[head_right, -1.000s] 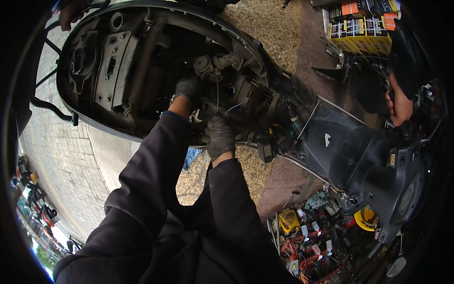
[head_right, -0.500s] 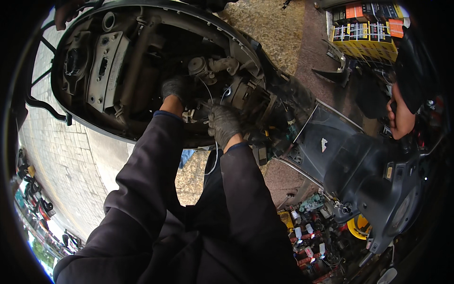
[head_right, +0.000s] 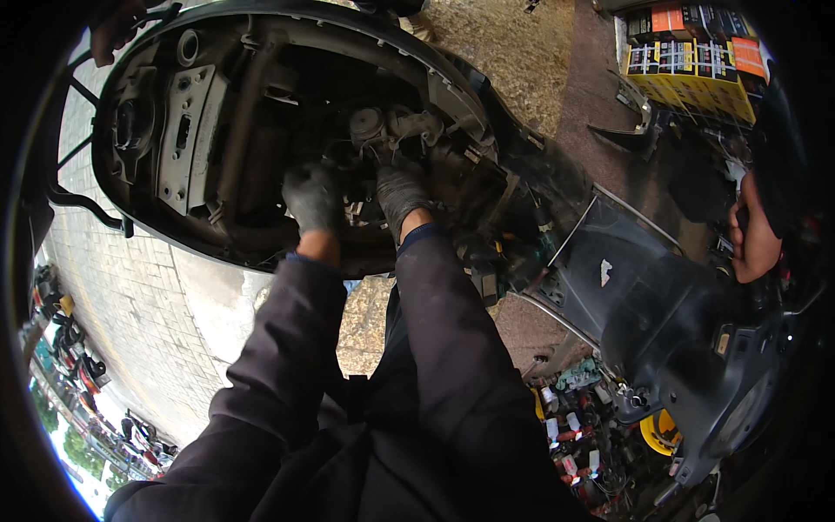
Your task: The person works on a scooter's engine area, using a cordless impact driver to remove fasteners, then a hammer and screwdriver to loosen and remove components. The person removes a metal cover and continues to adjust internal parts with both hands.
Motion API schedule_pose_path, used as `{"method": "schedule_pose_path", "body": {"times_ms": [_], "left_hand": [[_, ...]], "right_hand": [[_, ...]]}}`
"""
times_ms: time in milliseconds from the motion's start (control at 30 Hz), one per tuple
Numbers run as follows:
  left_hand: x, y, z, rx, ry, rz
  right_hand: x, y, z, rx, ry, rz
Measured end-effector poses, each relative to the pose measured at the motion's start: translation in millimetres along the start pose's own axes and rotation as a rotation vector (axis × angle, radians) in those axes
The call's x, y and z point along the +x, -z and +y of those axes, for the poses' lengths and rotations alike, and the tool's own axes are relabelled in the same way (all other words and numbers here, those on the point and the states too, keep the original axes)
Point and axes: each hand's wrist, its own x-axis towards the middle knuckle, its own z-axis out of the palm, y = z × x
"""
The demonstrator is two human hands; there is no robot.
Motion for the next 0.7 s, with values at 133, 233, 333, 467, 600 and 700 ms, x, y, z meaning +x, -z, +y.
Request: {"method": "schedule_pose_path", "body": {"times_ms": [133, 233, 333, 467, 600, 700], "left_hand": [[-58.3, -10.3, -13.5, 0.234, -0.366, -0.133], [-64.8, -14.2, -19.6, 0.351, -0.326, -0.183], [-64.1, -19.4, -26.3, 0.406, -0.526, -0.11], [-54.7, -22.6, -35.3, 0.183, -0.226, -0.264], [-14.0, -19.7, -35.0, -0.571, 0.364, -0.5], [1.6, -32.2, -31.7, -0.911, 0.678, -0.336]], "right_hand": [[-14.1, 23.6, -38.7, 0.109, 0.23, 0.076], [-31.1, 43.9, -58.2, 0.763, -0.164, -0.035], [-37.2, 57.0, -63.4, 0.315, 0.006, -0.045], [-26.0, 50.0, -52.0, 0.227, -0.032, 0.067], [-16.2, 30.7, -27.4, 0.243, 0.044, 0.117], [-14.2, 21.4, -18.0, 0.08, 0.123, 0.162]]}}
